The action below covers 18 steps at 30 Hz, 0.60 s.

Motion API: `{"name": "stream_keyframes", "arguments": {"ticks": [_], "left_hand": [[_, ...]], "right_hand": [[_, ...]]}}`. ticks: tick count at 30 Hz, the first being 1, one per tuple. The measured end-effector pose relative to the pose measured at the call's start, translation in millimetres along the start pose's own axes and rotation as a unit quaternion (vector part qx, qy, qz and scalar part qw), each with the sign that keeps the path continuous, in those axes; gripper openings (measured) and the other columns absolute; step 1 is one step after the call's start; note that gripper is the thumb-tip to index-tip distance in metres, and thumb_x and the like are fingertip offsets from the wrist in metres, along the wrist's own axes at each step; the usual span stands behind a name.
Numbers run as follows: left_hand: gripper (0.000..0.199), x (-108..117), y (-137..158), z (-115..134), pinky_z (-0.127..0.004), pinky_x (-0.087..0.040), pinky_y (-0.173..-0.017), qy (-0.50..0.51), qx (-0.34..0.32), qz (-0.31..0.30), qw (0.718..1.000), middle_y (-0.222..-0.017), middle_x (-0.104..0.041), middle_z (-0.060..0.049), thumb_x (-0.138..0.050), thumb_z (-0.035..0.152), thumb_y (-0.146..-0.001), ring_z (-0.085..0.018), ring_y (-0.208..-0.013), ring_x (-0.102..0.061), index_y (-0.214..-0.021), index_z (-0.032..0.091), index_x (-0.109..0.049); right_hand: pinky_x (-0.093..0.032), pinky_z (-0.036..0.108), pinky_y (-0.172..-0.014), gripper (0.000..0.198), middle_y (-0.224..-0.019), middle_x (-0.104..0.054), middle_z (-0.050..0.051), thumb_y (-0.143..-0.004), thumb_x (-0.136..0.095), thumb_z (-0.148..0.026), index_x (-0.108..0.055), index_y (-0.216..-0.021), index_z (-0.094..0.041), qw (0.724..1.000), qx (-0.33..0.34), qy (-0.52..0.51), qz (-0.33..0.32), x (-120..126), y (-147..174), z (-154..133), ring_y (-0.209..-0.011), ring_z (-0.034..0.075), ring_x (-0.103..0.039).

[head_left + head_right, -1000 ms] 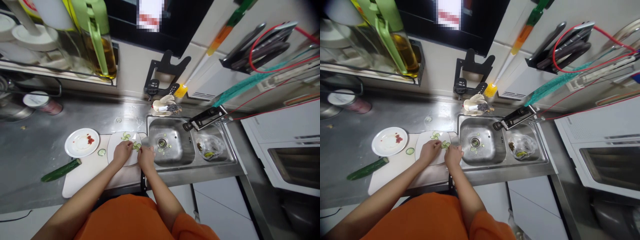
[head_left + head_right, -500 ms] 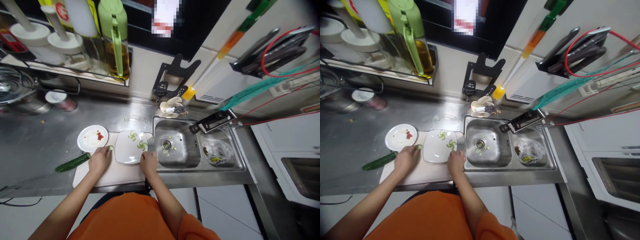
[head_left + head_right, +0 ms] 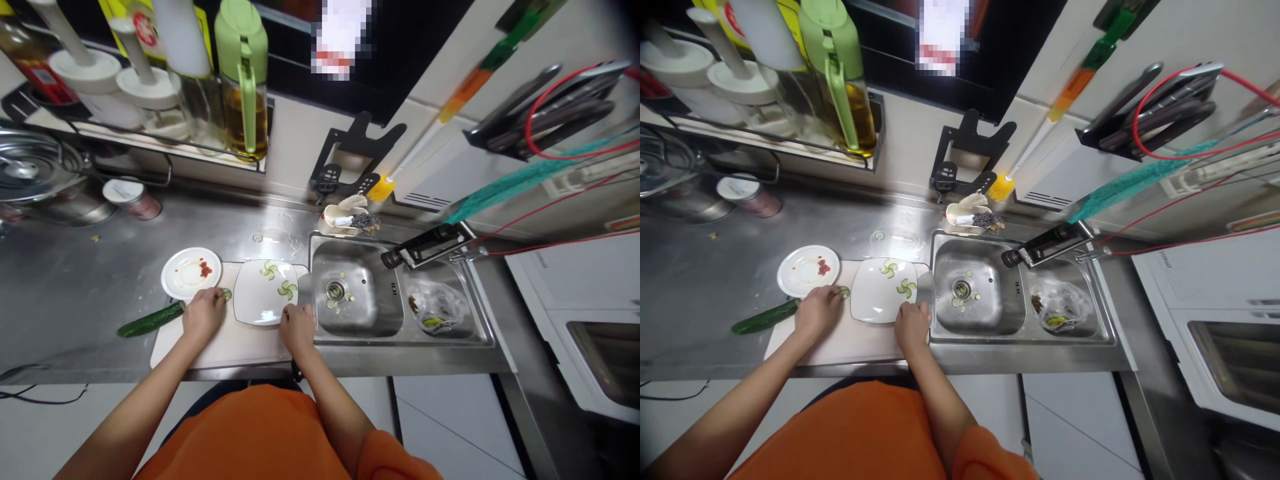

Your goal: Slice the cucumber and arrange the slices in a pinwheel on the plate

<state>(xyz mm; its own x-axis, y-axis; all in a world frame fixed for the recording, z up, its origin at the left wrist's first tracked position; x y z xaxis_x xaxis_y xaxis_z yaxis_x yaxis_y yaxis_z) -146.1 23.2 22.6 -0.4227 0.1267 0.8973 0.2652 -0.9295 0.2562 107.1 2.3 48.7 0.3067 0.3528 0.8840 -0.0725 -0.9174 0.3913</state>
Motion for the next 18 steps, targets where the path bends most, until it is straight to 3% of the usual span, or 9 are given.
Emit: {"name": "stream_keyframes", "arguments": {"ticks": [7, 12, 15, 18], "left_hand": [[0.029, 0, -4, -3, -0.025, -0.045, -0.068, 0.194, 0.001, -0.040, 0.980, -0.075, -0.069, 0.000, -0.060, 0.047, -0.072, -0.016, -0.068, -0.059, -0.083, 0.021, -0.068], [0.031, -5, -1, 27, -0.024, -0.042, -0.060, 0.267, -0.041, -0.120, 0.955, -0.067, -0.067, 0.001, -0.062, 0.048, -0.069, -0.013, -0.061, -0.055, -0.081, 0.020, -0.070], [0.031, -13, 1, 47, -0.024, -0.041, -0.058, 0.290, -0.065, -0.174, 0.939, -0.067, -0.067, 0.001, -0.063, 0.047, -0.067, -0.013, -0.059, -0.053, -0.078, 0.020, -0.070], [0.032, -21, 2, 61, -0.024, -0.039, -0.054, 0.314, -0.069, -0.216, 0.922, -0.063, -0.065, 0.001, -0.064, 0.047, -0.066, -0.012, -0.055, -0.051, -0.080, 0.019, -0.071]], "right_hand": [[-0.033, 0.028, -0.076, 0.018, -0.084, -0.068, 0.005, -0.088, -0.051, -0.019, -0.069, -0.086, -0.022, 0.997, 0.054, -0.050, 0.002, -5, -4, -13, -0.095, 0.021, -0.053], [-0.033, 0.029, -0.092, 0.019, -0.093, -0.071, 0.003, -0.089, -0.054, -0.019, -0.071, -0.096, -0.021, 0.979, 0.139, -0.148, 0.004, -5, -13, -35, -0.093, 0.017, -0.059], [-0.034, 0.029, -0.094, 0.021, -0.102, -0.071, 0.003, -0.088, -0.058, -0.020, -0.071, -0.104, -0.022, 0.972, 0.140, -0.189, 0.018, 0, -21, -42, -0.100, 0.017, -0.059], [-0.037, 0.026, -0.089, 0.017, -0.092, -0.073, 0.000, -0.086, -0.060, -0.020, -0.073, -0.096, -0.022, 0.967, 0.139, -0.213, 0.014, 3, -26, -44, -0.092, 0.015, -0.062]]}}
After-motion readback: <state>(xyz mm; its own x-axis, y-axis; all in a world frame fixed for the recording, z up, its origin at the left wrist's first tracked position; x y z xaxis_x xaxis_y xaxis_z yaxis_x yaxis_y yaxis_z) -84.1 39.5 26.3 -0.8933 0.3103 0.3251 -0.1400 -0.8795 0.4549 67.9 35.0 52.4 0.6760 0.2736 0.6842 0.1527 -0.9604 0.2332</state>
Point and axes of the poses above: each hand's wrist, its own y-axis away from the middle knuckle, its own x-axis out of the back of the hand, z = x × y, the point moved 7 cm from there along -y, towards the middle knuckle
